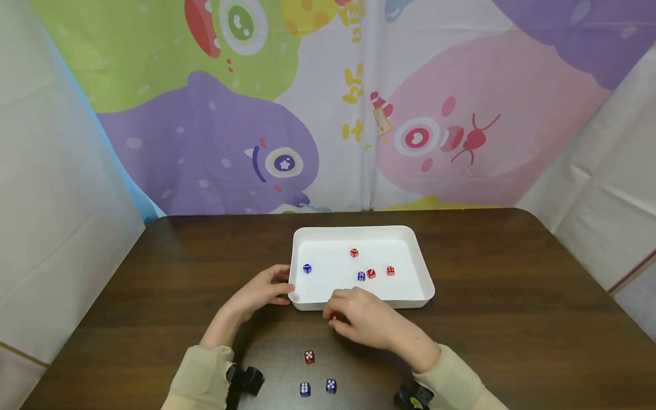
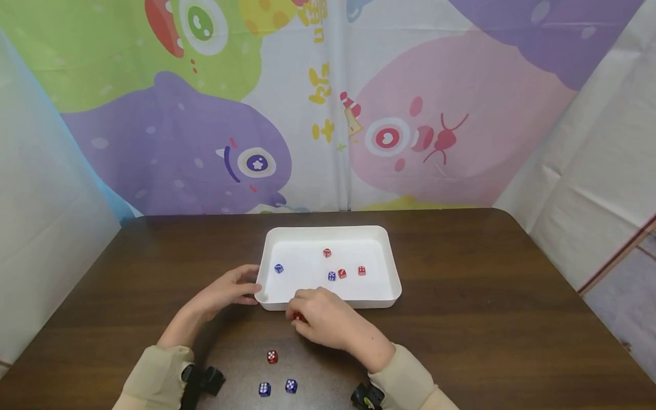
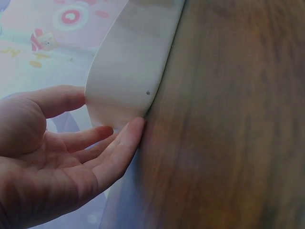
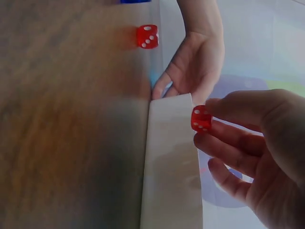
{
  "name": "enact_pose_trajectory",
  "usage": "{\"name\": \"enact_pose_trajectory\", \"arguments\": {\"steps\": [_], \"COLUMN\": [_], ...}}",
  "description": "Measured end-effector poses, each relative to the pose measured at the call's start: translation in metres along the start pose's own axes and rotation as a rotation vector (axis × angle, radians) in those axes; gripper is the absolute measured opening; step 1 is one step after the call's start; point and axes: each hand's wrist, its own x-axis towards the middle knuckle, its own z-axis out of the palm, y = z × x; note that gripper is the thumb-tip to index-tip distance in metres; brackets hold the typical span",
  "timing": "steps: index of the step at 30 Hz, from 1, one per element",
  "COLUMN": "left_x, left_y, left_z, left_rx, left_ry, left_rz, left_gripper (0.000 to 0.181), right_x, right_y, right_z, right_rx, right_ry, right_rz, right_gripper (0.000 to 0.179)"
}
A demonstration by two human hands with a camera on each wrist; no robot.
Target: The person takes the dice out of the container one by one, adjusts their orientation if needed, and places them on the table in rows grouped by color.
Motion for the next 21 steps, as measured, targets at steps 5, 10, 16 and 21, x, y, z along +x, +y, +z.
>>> {"name": "enact_pose_trajectory", "arguments": {"steps": [5, 10, 16, 21], "left_x": [0.0, 0.0, 0.0, 0.001], "left_y": [0.0, -0.002, -0.003, -0.004], "left_z": [0.0, 0.0, -0.001, -0.001], "left_rx": [0.005, -0.002, -0.004, -0.006], "left_ry": [0.002, 0.001, -0.008, -0.011], "left_rz": [0.001, 0.005, 0.015, 0.016], "left_gripper": [0.05, 0.05, 0.05, 0.05], "right_x": [-0.002, -0.003, -0.004, -0.004], "right_y": [-0.003, -0.004, -0.004, -0.006], "right_z": [0.003, 0.008, 0.014, 0.017], "right_rx": [0.003, 0.065, 0.113, 0.123], "right_ry": [-0.068, -0.128, -0.194, -0.204], "right_rz": [-0.013, 0.001, 0.01, -0.009], "right_gripper": [0.004, 0.006, 0.007, 0.007]}}
